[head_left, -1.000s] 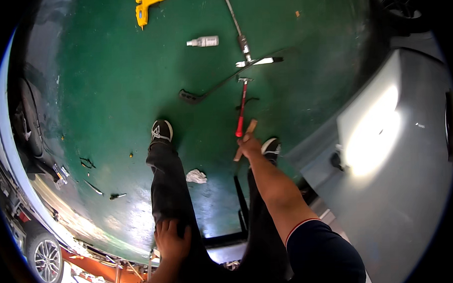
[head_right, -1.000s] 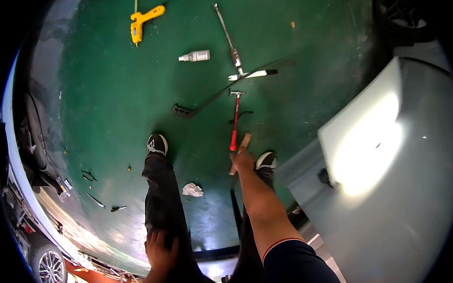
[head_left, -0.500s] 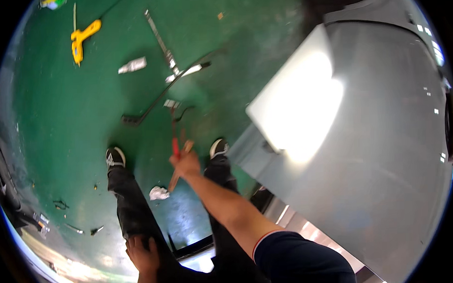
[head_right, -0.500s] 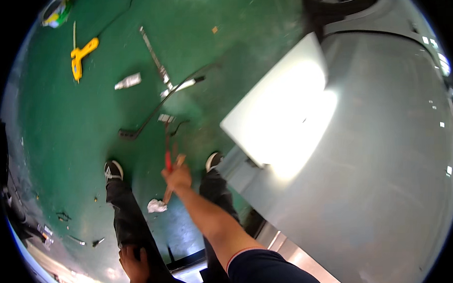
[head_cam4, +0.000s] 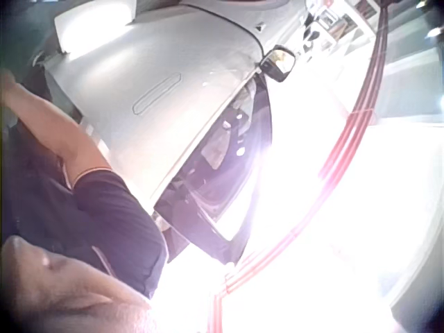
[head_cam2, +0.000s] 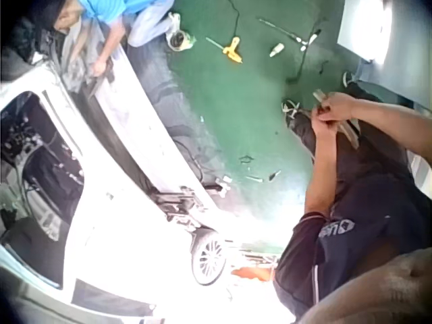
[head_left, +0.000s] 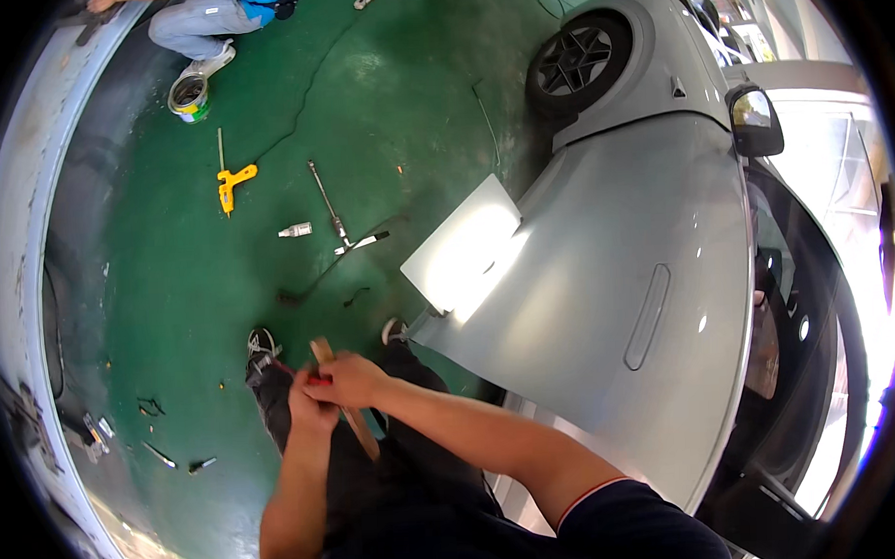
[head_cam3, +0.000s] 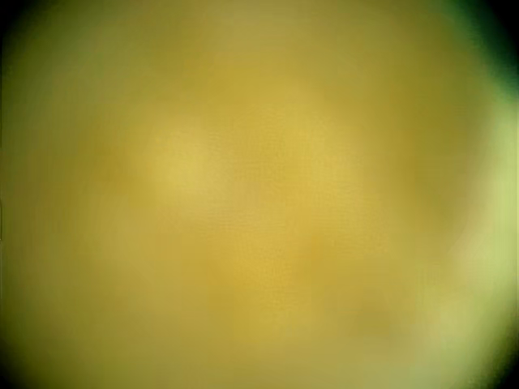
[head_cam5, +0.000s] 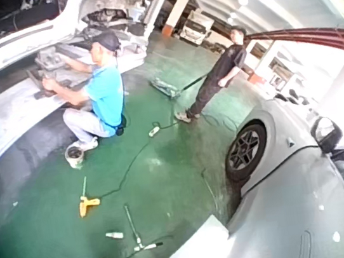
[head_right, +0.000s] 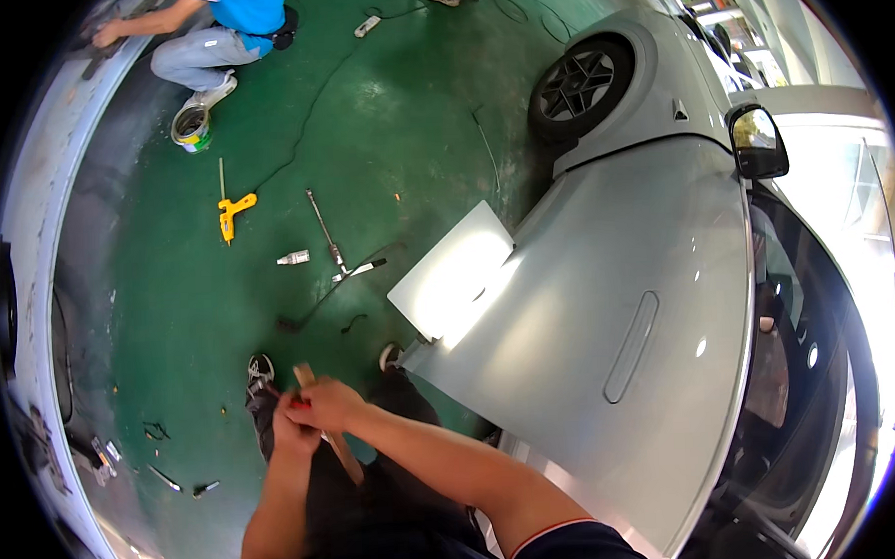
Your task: The person uses a light panel to inspect a detached car hood, then repeatedly taps a metal rod against the hood surface with a hammer to flatten dents. The person also uses a pry bar to adjust the hood edge. Another person works nearby on a different vehicle.
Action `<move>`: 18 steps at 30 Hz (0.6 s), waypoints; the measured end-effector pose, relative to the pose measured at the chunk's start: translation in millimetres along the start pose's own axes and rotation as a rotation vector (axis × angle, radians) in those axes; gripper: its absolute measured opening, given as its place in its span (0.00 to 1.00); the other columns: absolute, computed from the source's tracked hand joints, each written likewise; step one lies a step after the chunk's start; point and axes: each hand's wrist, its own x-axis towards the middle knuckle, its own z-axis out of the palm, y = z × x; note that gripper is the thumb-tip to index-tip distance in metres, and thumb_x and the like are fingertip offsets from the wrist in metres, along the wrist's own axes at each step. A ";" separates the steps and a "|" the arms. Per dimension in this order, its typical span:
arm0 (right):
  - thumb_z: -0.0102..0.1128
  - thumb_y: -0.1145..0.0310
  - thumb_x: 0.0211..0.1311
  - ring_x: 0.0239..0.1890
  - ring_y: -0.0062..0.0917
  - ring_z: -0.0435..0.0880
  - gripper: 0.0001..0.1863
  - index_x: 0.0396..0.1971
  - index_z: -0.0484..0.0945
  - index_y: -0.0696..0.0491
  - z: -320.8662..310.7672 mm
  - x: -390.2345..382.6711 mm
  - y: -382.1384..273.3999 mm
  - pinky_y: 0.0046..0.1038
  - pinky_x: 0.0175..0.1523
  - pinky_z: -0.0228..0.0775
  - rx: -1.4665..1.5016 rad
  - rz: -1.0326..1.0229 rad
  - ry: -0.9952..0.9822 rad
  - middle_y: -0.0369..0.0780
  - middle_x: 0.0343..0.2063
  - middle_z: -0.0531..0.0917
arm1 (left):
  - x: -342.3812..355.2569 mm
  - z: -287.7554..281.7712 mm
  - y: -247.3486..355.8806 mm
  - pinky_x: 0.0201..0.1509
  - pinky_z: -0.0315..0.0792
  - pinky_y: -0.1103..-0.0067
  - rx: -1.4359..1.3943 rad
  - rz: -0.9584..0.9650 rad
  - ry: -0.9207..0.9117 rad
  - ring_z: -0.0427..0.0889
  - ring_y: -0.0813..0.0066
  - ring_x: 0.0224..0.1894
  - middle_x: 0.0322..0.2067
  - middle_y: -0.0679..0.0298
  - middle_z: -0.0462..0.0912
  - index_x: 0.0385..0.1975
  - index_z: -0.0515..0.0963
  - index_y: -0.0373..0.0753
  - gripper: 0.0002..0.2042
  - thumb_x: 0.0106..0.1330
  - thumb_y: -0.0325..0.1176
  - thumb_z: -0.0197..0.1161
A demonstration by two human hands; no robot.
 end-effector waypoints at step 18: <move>0.63 0.37 0.66 0.49 0.37 0.85 0.40 0.68 0.72 0.51 -248.4 -63.5 -1.9 0.35 0.50 0.80 0.005 -0.296 0.227 0.47 0.48 0.84 | -56.6 261.2 -56.8 0.63 0.75 0.63 0.206 0.237 -0.498 0.80 0.63 0.58 0.57 0.59 0.81 0.63 0.71 0.38 0.19 0.82 0.41 0.45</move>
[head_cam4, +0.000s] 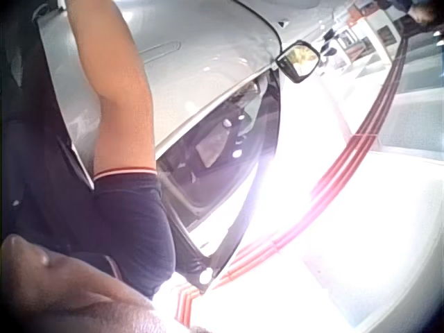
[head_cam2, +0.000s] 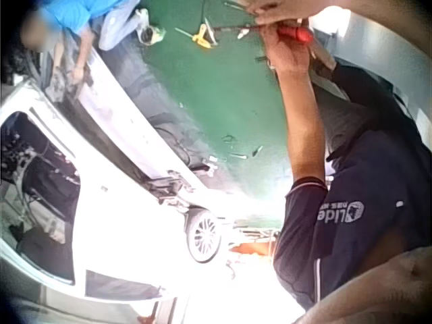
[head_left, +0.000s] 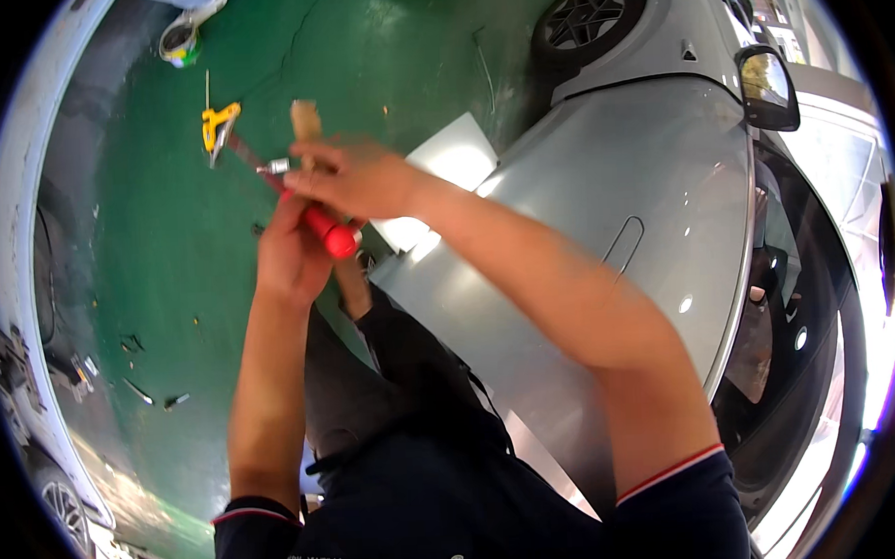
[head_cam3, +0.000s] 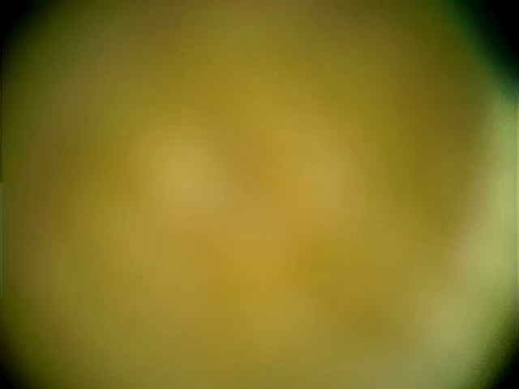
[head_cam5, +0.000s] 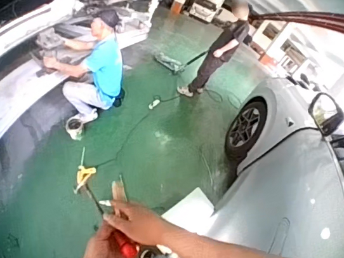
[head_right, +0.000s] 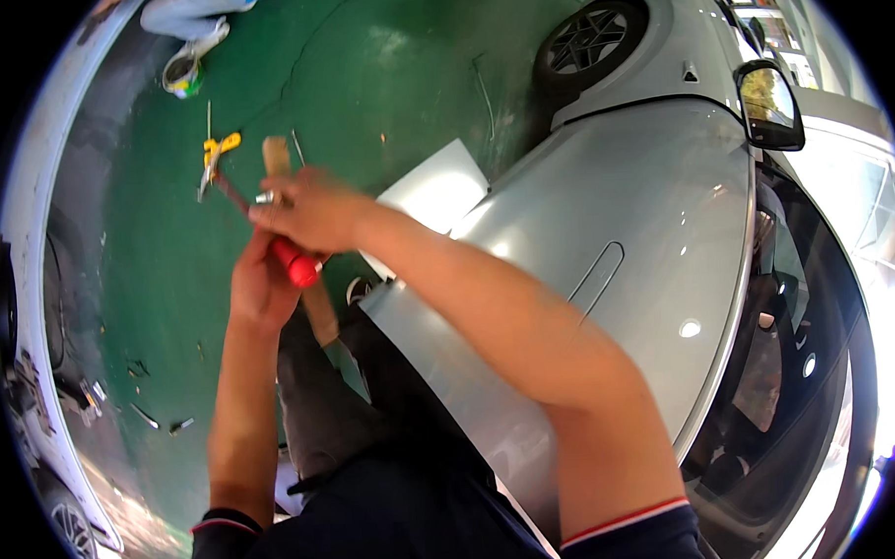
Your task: The person uses a light panel to inspect a detached car hood, then repeatedly taps a metal rod against the hood surface with a hammer to flatten dents. The person also uses a pry bar to adjust the hood edge. Another person works nearby on a different vehicle.
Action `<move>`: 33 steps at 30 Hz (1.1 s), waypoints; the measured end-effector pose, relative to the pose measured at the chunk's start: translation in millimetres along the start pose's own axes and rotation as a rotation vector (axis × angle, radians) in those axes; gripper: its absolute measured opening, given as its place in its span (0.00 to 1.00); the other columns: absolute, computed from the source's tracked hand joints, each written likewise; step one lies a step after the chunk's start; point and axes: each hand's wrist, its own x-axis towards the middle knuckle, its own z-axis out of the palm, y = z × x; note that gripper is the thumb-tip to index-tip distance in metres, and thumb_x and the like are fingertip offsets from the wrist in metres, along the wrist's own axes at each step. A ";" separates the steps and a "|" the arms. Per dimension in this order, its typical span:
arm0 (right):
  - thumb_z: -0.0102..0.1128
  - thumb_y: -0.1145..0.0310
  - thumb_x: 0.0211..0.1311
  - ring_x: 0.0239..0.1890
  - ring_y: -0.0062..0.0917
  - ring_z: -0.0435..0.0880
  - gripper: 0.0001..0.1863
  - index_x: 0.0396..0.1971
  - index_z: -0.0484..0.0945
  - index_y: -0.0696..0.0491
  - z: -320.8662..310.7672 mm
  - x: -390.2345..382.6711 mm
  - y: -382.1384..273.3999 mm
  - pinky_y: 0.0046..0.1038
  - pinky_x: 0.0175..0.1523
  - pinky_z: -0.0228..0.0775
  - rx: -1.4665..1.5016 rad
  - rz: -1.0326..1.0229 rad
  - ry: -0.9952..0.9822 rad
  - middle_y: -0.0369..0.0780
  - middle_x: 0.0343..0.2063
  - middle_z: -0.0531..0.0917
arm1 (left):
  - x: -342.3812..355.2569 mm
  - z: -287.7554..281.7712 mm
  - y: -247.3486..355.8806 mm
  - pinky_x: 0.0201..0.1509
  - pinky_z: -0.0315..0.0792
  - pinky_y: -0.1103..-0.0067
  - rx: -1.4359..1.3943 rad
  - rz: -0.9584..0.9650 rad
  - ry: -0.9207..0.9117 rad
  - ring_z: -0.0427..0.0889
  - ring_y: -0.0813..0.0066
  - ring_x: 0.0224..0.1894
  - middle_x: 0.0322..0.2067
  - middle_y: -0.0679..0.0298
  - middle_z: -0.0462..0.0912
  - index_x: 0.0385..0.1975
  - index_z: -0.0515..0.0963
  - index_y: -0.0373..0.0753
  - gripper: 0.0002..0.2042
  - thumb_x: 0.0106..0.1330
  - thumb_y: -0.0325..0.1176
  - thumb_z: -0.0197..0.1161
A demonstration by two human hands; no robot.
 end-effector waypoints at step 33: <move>0.52 0.54 0.70 0.40 0.53 0.86 0.23 0.31 0.85 0.60 -213.5 -148.2 165.4 0.50 0.49 0.77 -0.796 0.456 0.020 0.54 0.33 0.87 | 42.4 -70.5 -193.1 0.24 0.66 0.82 0.885 -0.493 0.150 0.72 0.81 0.21 0.24 0.70 0.73 0.72 0.66 0.40 0.26 0.75 0.35 0.60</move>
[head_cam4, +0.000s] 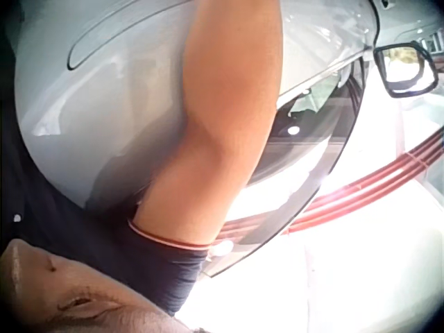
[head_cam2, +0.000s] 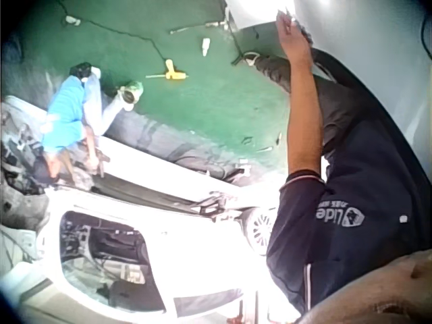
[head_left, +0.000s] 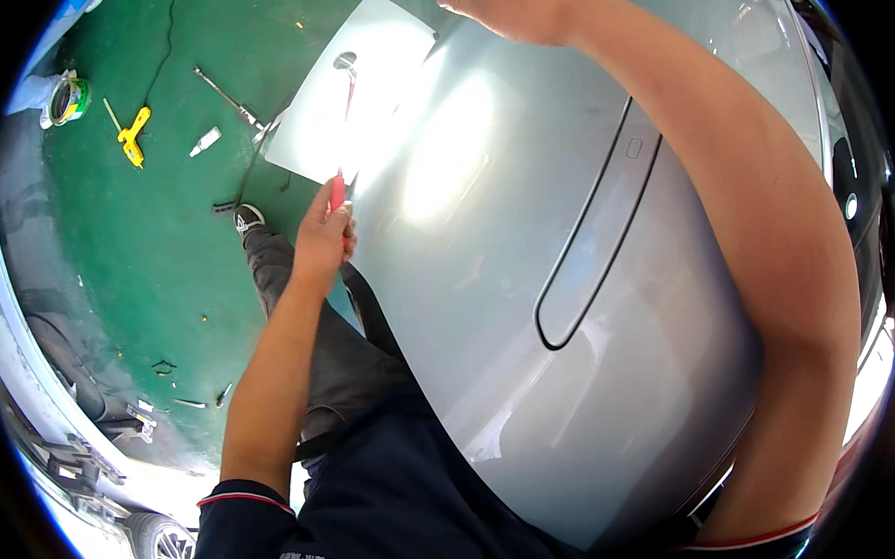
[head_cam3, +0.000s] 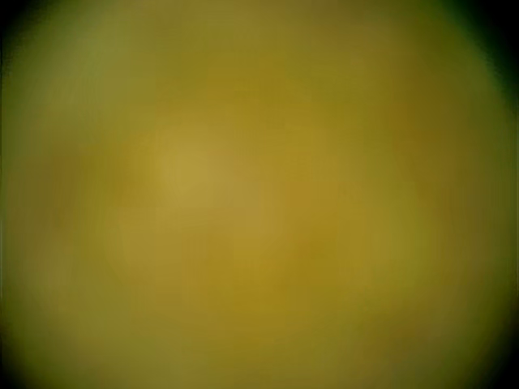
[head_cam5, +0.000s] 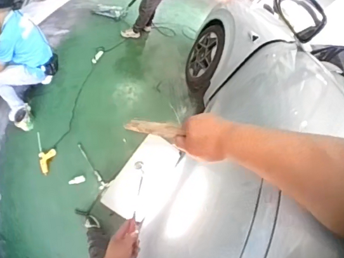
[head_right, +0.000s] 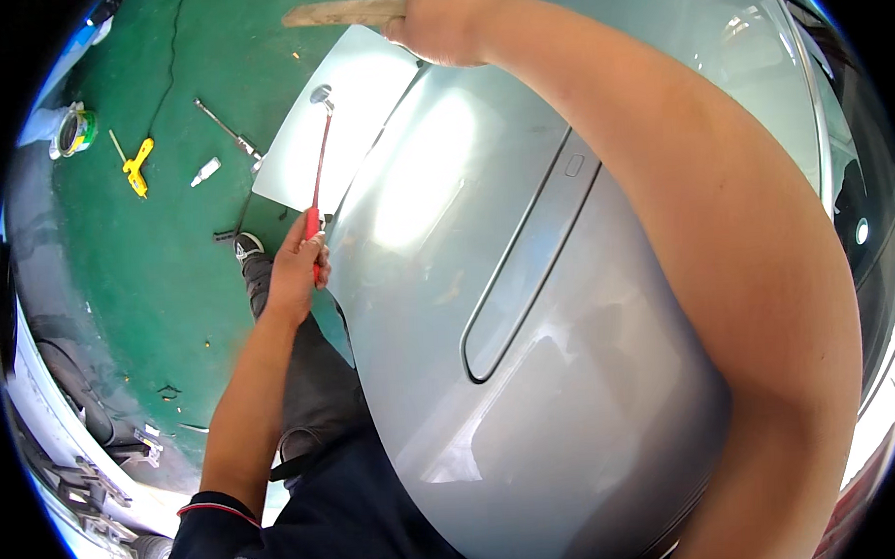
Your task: The person uses a light panel to inspect a detached car hood, then repeatedly taps a metal rod against the hood surface with a hammer to flatten dents. The person also uses a pry bar to adjust the hood edge. Another person works nearby on a different vehicle.
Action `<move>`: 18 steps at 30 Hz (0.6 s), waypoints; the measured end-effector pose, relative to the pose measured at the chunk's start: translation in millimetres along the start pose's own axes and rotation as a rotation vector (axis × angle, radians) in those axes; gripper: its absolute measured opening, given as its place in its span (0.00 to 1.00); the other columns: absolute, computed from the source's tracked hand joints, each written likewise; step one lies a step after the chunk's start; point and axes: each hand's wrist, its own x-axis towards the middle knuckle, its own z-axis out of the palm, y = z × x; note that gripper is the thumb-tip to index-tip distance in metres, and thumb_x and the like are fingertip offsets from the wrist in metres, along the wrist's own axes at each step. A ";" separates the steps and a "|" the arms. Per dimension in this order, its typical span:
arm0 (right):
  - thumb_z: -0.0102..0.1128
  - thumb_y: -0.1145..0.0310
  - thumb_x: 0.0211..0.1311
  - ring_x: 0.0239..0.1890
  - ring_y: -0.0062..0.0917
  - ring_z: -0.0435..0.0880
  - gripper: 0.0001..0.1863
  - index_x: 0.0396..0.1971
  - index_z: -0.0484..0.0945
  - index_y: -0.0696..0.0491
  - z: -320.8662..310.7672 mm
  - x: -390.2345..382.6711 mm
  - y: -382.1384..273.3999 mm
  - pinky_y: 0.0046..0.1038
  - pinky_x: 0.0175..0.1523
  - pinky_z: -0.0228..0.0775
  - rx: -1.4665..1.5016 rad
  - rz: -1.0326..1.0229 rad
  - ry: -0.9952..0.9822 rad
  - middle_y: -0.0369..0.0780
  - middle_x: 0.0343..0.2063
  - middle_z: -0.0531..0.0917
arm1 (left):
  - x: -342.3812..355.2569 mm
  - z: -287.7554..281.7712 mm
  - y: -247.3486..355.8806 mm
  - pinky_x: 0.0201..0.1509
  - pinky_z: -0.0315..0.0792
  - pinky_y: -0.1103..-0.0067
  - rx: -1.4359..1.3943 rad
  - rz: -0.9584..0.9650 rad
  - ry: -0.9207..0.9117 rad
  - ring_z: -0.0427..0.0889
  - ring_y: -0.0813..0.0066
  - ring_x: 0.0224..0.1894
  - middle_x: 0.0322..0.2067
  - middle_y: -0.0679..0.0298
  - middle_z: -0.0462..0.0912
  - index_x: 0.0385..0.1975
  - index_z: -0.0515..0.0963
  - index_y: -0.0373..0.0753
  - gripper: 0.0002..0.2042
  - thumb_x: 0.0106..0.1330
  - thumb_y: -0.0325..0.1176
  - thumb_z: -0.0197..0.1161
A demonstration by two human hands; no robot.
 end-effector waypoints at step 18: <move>0.46 0.57 0.74 0.43 0.50 0.87 0.22 0.39 0.87 0.56 27.4 18.5 -38.2 0.49 0.50 0.78 -0.041 -0.052 -0.106 0.52 0.39 0.87 | 23.0 8.4 -24.2 0.17 0.55 0.84 -0.032 -0.059 -0.019 0.66 0.85 0.15 0.20 0.72 0.70 0.54 0.82 0.34 0.17 0.75 0.40 0.63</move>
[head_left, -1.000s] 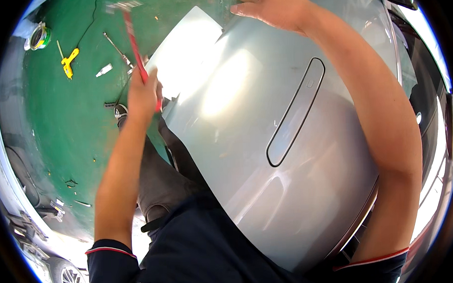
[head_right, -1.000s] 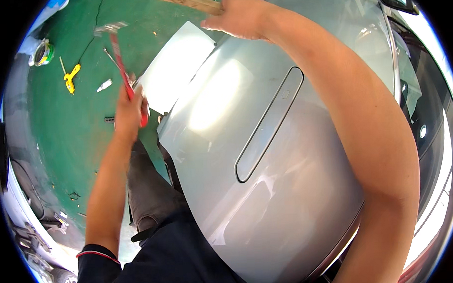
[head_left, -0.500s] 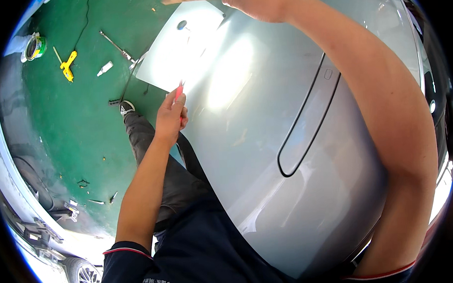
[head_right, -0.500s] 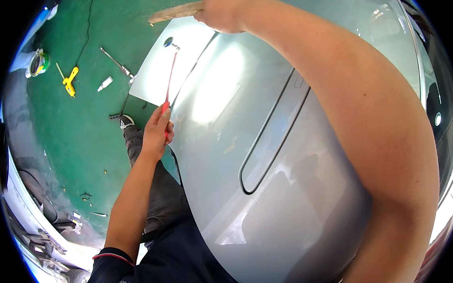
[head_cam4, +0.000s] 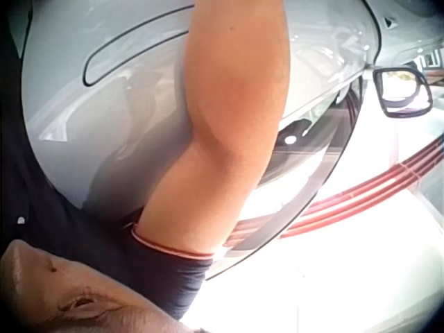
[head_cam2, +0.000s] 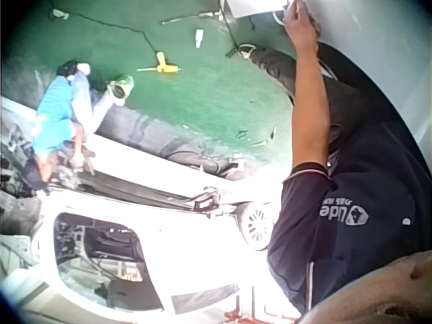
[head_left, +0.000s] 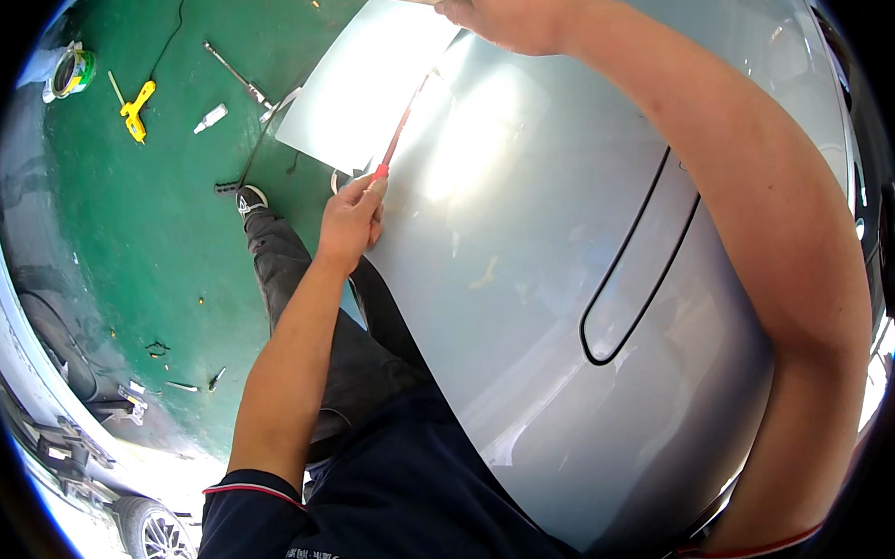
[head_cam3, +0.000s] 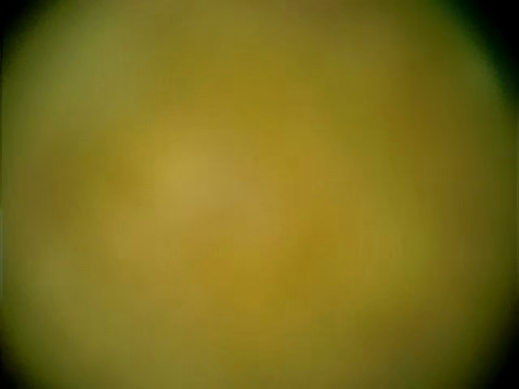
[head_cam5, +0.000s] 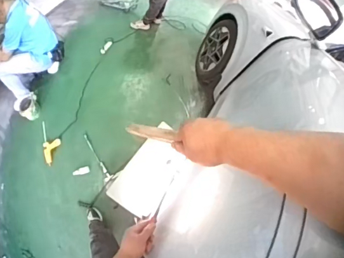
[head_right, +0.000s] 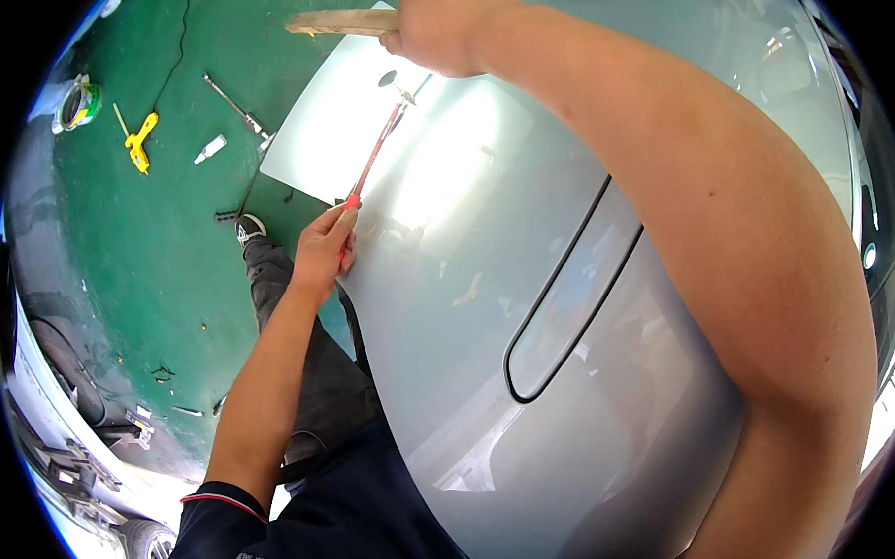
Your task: The person uses a light panel to inspect a detached car hood, then repeatedly taps a metal rod against the hood surface with a hammer to flatten dents. The person also uses a pry bar to adjust the hood edge. Another person works nearby on a different vehicle.
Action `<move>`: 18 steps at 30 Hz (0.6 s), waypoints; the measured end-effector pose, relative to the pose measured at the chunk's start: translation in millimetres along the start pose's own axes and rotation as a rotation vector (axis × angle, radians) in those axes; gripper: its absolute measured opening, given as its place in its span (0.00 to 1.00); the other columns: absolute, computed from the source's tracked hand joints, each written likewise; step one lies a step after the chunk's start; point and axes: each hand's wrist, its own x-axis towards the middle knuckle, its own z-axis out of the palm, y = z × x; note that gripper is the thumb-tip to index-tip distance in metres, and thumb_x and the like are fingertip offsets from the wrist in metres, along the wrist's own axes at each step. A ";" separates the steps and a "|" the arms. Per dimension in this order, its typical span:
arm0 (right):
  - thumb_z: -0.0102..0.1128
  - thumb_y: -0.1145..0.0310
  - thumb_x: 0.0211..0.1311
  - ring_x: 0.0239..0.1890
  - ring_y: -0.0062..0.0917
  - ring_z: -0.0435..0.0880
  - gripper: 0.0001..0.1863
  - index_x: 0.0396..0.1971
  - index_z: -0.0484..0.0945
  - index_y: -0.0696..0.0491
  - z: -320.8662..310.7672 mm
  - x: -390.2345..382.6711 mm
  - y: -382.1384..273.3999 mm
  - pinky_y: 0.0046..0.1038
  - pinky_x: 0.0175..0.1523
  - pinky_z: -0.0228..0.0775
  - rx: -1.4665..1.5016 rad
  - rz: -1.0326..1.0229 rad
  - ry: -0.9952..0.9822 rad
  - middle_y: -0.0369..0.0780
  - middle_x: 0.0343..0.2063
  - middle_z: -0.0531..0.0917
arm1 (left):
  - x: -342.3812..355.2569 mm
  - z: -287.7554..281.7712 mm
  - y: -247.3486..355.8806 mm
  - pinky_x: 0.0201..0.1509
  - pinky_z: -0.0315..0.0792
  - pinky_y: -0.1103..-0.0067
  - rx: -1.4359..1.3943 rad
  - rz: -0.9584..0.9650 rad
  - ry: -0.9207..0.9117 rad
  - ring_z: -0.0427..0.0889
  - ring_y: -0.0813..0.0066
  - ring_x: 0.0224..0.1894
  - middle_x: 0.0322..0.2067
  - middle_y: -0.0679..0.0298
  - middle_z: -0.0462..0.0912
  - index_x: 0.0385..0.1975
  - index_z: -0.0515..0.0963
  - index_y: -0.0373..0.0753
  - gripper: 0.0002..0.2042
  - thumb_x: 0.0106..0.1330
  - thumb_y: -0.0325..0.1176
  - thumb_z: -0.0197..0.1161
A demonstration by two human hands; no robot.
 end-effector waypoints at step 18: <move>0.46 0.55 0.78 0.45 0.39 0.87 0.22 0.45 0.85 0.55 6.9 -0.1 -4.5 0.43 0.51 0.77 -0.124 0.096 -0.096 0.43 0.42 0.88 | 7.0 -1.3 -4.5 0.17 0.54 0.85 -0.017 -0.021 0.010 0.66 0.85 0.14 0.21 0.72 0.72 0.56 0.82 0.39 0.17 0.75 0.42 0.63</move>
